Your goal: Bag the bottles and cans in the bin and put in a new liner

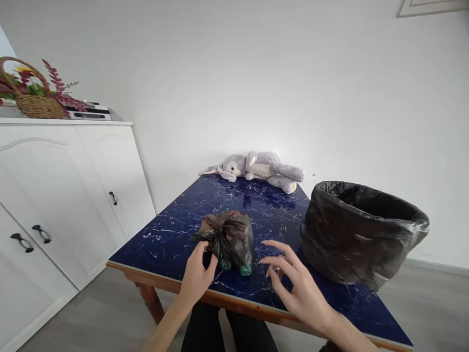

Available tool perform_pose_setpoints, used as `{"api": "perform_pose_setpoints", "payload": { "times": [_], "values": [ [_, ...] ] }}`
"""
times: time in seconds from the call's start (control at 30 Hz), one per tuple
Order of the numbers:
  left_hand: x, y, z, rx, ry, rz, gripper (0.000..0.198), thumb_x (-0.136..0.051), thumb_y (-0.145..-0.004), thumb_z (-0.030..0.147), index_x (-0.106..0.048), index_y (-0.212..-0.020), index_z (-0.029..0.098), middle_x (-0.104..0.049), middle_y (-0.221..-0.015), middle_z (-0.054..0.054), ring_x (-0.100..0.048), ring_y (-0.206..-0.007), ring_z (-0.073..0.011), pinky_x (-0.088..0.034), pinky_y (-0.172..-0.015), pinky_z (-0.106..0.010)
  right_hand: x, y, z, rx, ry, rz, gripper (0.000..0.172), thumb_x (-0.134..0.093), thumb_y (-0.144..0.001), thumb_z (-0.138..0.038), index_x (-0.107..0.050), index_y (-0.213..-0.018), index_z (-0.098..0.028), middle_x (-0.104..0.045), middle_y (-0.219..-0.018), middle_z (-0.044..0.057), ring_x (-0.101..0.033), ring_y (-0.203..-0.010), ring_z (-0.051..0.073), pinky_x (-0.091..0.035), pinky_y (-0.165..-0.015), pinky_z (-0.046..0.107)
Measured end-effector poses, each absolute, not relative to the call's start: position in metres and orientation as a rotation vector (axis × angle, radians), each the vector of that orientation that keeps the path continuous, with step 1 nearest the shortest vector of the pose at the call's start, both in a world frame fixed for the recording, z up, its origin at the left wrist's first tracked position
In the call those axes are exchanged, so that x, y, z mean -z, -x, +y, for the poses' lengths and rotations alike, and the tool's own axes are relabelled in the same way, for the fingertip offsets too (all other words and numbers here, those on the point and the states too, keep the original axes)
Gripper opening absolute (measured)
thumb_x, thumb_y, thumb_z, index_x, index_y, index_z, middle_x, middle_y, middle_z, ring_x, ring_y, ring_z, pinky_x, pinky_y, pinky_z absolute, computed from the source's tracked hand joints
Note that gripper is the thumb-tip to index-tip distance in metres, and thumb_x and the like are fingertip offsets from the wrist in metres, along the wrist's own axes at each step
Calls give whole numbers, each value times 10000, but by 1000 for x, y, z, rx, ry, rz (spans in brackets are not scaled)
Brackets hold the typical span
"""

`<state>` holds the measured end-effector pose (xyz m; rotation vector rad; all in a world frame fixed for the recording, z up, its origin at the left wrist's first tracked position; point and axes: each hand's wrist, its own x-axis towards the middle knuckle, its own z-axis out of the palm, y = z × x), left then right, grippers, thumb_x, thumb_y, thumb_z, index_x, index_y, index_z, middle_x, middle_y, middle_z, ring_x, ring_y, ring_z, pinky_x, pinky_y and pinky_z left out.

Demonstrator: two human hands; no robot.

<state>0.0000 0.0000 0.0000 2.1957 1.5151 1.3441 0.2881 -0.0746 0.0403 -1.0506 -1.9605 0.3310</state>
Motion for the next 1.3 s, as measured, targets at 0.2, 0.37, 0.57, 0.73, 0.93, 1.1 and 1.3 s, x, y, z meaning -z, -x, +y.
{"api": "perform_pose_setpoints", "payload": {
  "times": [0.2,0.37,0.57,0.73,0.93,1.1,1.3],
  "values": [
    [-25,1,-3,-1762,-2121,1539,161,-455,-1070,343,-563,-1135,242,-614,-1026,-78,-638,-945,-237,-559,-862,-378,-38,-266,-54,-458,1043,-1872,238,-437,-1079,-278,-643,-1198,-274,-607,-1347,129,-697,-792,164,-589,-608,288],
    [-59,3,20,-1509,-2486,1571,224,-449,-1077,295,-654,-1156,251,-666,-1195,-108,-574,-1184,-307,-461,-1052,-497,-54,-236,-50,-248,1011,-1979,255,-433,-1083,-242,-620,-1254,-258,-649,-1345,104,-680,-692,119,-592,-667,283],
    [-96,-1,62,-797,-2886,1171,202,-566,-1015,304,-718,-1138,249,-750,-1157,-95,-612,-1195,-317,-486,-1036,-478,-66,-197,-48,137,1245,-2322,381,-555,-975,-172,-596,-1354,-170,-545,-1544,206,-773,-915,265,-618,-649,346],
    [-106,-13,70,-888,-2894,1245,226,-543,-1046,335,-734,-963,249,-779,-991,-61,-678,-975,-274,-505,-944,-435,-48,-200,-42,50,1389,-2223,390,-494,-995,-161,-574,-1376,-144,-624,-1434,185,-776,-943,261,-639,-681,354],
    [-104,0,75,-1258,-2579,1372,261,-579,-1026,410,-760,-938,245,-798,-970,-56,-723,-912,-263,-564,-860,-386,-31,-246,-54,-59,1221,-2105,387,-364,-1067,-166,-550,-1405,-189,-646,-1417,139,-767,-1047,245,-653,-788,362],
    [-106,-6,69,-1283,-2438,1203,219,-633,-994,390,-765,-927,228,-792,-952,-51,-742,-857,-232,-588,-794,-329,-41,-248,-66,-45,1215,-2101,410,-373,-1074,-200,-558,-1439,-222,-576,-1518,152,-780,-928,225,-645,-688,349],
    [-108,-27,66,-1257,-2557,1118,181,-607,-1024,328,-743,-962,224,-781,-997,-48,-732,-939,-227,-562,-862,-336,-54,-217,-54,-67,1269,-2063,390,-483,-1020,-196,-660,-1367,-182,-542,-1569,164,-789,-936,245,-688,-747,385]
  ]
}}
